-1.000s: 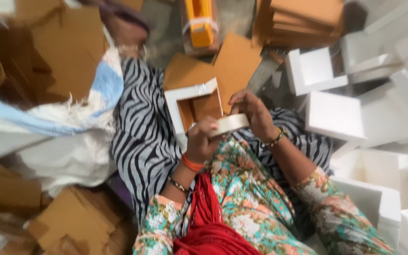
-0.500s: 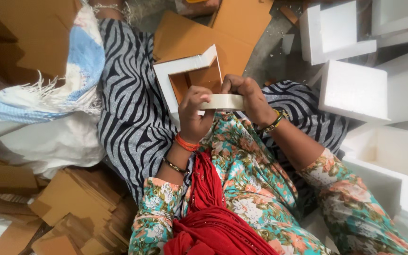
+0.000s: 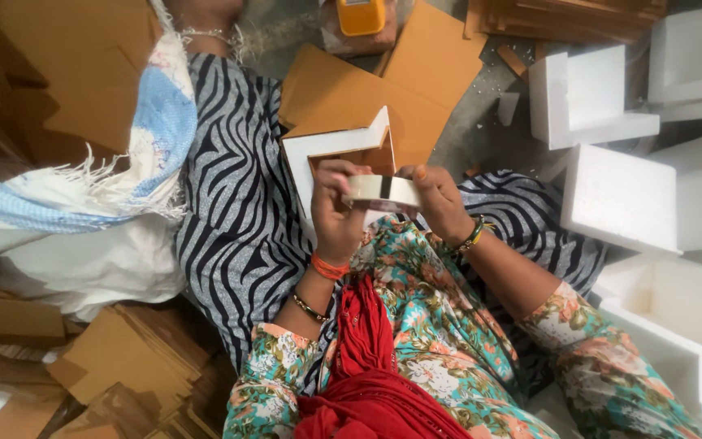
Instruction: The person assembles small cardboard boxes by inserting white foam inserts and sealing the flaps with clear tape. They repeatedly pick up flat cardboard pieces, fold them into box shapes, insert the foam, and use a tape dispenser to secure the package.
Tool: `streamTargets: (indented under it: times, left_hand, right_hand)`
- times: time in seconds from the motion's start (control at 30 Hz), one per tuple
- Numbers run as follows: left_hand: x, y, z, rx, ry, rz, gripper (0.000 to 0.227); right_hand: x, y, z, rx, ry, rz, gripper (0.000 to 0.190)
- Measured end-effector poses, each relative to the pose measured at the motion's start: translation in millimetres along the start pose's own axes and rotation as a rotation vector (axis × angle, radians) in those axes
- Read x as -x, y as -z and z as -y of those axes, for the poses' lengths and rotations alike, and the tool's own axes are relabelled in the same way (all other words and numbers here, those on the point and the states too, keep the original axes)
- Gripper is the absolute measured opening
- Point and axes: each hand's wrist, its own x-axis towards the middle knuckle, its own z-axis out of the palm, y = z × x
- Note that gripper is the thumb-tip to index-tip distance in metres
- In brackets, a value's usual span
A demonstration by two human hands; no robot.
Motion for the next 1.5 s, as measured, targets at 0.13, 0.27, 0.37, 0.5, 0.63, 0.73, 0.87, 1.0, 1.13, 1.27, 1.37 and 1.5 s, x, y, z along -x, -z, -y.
streamTargets:
  times: [0.13, 0.27, 0.37, 0.5, 0.63, 0.73, 0.87, 1.0, 1.13, 1.27, 1.37, 1.5]
  left_hand:
    - [-3, 4, -20, -0.394, -0.258, 0.109, 0.040]
    - [-8, 4, -38, -0.461, -0.387, 0.227, 0.044]
    - [-8, 4, -45, -0.482, -0.466, 0.325, 0.048]
    - [-1, 6, -48, -0.486, -0.416, 0.432, 0.045]
    - [8, 5, -43, -0.442, -0.447, 0.420, 0.040]
    - [9, 4, -40, -0.412, -0.517, 0.387, 0.042]
    - [11, -1, -38, -0.387, -0.574, 0.367, 0.050]
    - [17, -10, -38, -0.308, -0.507, 0.344, 0.056]
    - [20, -14, -40, -0.296, -0.531, 0.360, 0.057]
    - [20, -16, -44, -0.339, -0.563, 0.348, 0.054]
    - [24, -20, -46, -0.334, -0.567, 0.301, 0.044]
    - [27, -16, -43, -0.359, -0.554, 0.295, 0.034]
  right_hand:
    - [4, 4, 12, 0.012, -0.008, 0.040, 0.070]
    - [4, 7, 34, 0.075, 0.175, 0.240, 0.075]
    - [1, 6, 45, 0.128, 0.214, 0.343, 0.079]
    - [-2, 2, 51, 0.104, 0.186, 0.439, 0.083]
    - [1, 0, 45, 0.034, 0.183, 0.443, 0.086]
    - [0, -1, 39, -0.022, 0.212, 0.433, 0.088]
    - [0, -1, 32, -0.160, 0.266, 0.440, 0.088]
    - [-1, -1, 26, -0.326, 0.269, 0.468, 0.084]
    - [0, 1, 21, -0.384, 0.249, 0.518, 0.081]
    - [-1, 3, 19, -0.390, 0.252, 0.554, 0.081]
    - [-2, 4, 18, -0.398, 0.251, 0.578, 0.081]
    - [-1, 4, 20, -0.398, 0.247, 0.577, 0.081]
